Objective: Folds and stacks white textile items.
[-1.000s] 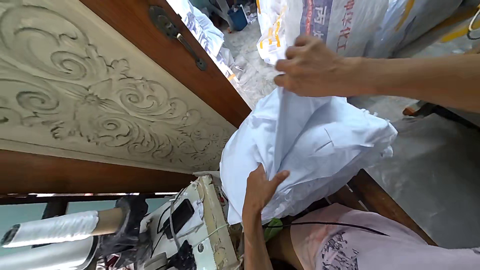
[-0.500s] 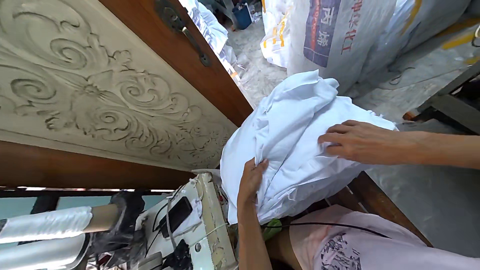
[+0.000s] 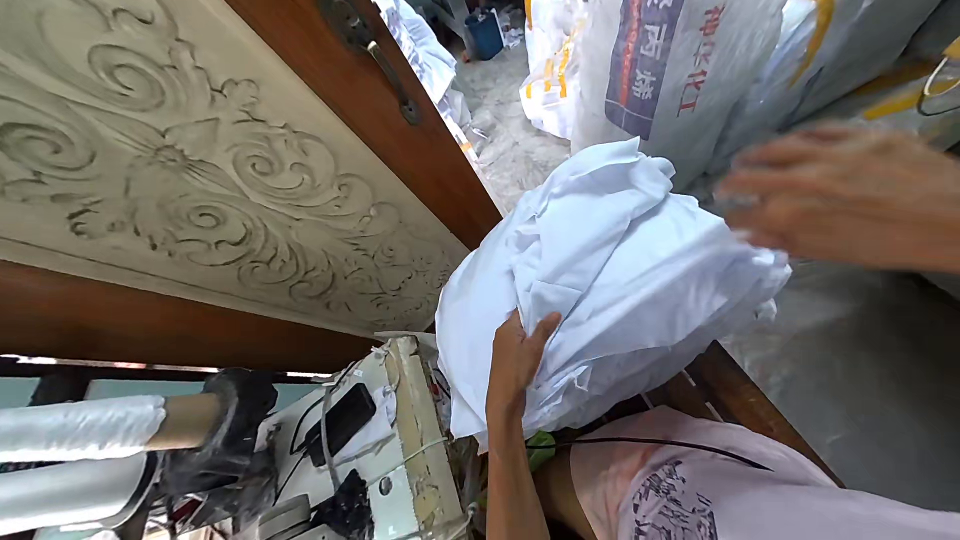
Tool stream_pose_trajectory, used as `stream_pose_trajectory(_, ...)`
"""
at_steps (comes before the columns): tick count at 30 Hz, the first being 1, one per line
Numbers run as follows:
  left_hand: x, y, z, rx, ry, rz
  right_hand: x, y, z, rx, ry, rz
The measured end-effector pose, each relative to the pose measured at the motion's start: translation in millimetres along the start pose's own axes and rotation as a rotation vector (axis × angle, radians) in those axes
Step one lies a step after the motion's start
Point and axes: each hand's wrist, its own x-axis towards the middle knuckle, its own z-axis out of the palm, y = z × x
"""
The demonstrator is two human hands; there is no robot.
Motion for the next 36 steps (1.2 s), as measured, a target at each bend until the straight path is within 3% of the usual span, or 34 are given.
stream_pose_trajectory(4, -12.4, 20.7, 6.4, 0.304, -0.013, 0.049, 77.6, 10.9, -7.2, -0.187, 0.266, -0.062)
stream_pose_trajectory(8, -7.0, 27.6, 9.7, 0.367, 0.052, -0.065, 154.1, 3.9, 20.6, -0.161, 0.464, -0.147)
stream_pose_trajectory(10, -0.9, 18.5, 6.4, 0.287, 0.082, -0.071, 154.8, -18.5, 18.2, -0.065, 0.381, -0.194)
stream_pose_trajectory(12, 4.3, 4.9, 3.7, 0.189, 0.084, -0.059, 124.1, -50.9, -1.4, 0.042, 0.017, -0.244)
stream_pose_trajectory(14, 10.1, -5.9, 2.2, 0.118, 0.078, -0.026, 85.9, -59.6, 42.9, 0.207, 0.017, -0.407)
stream_pose_trajectory(17, 16.7, -14.1, -1.0, 0.037, 0.043, 0.002, 30.8, -62.6, 82.7, 0.207, -0.220, -0.442)
stream_pose_trajectory(20, 21.2, -14.9, -7.9, -0.039, -0.016, 0.024, 3.1, -62.0, 89.0, 0.108, -0.250, -0.374)
stream_pose_trajectory(23, 21.0, 3.4, -29.1, 0.033, -0.067, 0.117, -10.5, -53.6, 86.0, 0.238, -0.206, -0.370)
stream_pose_trajectory(27, 18.1, 55.5, -64.2, 0.267, -0.004, 0.231, 11.9, -25.8, 71.7, 0.423, 0.004, -0.156)
stream_pose_trajectory(30, 38.5, 74.1, -78.4, 0.386, -0.018, 0.301, 43.9, 13.3, 85.4, 0.446, -0.113, 0.024)
stream_pose_trajectory(33, 42.4, 81.9, -83.4, 0.426, -0.053, 0.301, 64.6, 36.5, 122.7, 0.619, -0.256, 0.001)
stream_pose_trajectory(36, 43.5, 66.1, -82.5, 0.356, -0.066, 0.321, 71.0, 31.4, 136.2, 0.697, -0.154, -0.130)
